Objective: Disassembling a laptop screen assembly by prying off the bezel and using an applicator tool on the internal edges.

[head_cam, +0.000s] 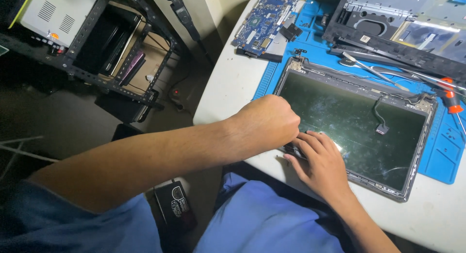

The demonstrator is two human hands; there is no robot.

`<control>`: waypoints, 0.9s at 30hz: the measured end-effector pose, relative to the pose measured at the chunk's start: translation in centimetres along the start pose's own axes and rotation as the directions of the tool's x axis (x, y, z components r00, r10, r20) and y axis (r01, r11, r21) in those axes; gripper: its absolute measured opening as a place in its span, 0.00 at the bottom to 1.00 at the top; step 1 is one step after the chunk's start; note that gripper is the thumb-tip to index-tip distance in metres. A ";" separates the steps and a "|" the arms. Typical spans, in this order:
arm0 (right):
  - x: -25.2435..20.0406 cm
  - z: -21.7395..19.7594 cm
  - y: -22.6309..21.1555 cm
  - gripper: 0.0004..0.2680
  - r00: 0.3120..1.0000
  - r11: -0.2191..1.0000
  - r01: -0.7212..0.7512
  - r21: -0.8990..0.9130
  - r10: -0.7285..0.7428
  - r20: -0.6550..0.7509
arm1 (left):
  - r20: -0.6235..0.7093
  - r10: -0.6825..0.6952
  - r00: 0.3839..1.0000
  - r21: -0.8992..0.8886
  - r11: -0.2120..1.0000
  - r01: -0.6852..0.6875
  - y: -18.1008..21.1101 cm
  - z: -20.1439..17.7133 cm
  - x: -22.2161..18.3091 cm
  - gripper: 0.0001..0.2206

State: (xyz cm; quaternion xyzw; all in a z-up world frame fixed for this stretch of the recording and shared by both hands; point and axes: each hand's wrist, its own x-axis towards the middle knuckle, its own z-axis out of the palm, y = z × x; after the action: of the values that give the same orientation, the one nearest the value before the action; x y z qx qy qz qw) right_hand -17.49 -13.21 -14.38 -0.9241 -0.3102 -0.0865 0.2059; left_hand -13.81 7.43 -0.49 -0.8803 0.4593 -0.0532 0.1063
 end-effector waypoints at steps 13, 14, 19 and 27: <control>0.3 3.1 0.7 0.11 0.997 0.995 -0.075 0.065 0.073 0.038 | -0.056 0.005 0.998 0.062 0.998 -0.001 0.5 -0.5 -0.1 0.11; 0.1 3.5 0.9 0.11 0.997 0.996 -0.075 0.048 0.073 0.038 | -0.050 0.012 0.999 0.017 1.000 -0.011 0.5 0.0 0.1 0.11; 0.9 2.1 -0.1 0.11 0.995 0.991 -0.098 0.086 0.094 0.043 | 0.036 -0.013 0.999 0.039 0.999 0.011 0.2 -0.3 -0.3 0.14; 1.1 1.7 -0.3 0.11 0.995 0.990 -0.089 0.111 0.085 0.047 | 0.023 -0.019 1.000 0.023 1.000 0.018 0.1 0.1 0.1 0.13</control>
State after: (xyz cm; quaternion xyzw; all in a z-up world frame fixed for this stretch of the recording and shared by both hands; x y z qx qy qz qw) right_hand -16.75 -11.72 -15.50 -0.9252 -0.2782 -0.0405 0.2547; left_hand -13.76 7.31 -0.59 -0.8839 0.4491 -0.0491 0.1209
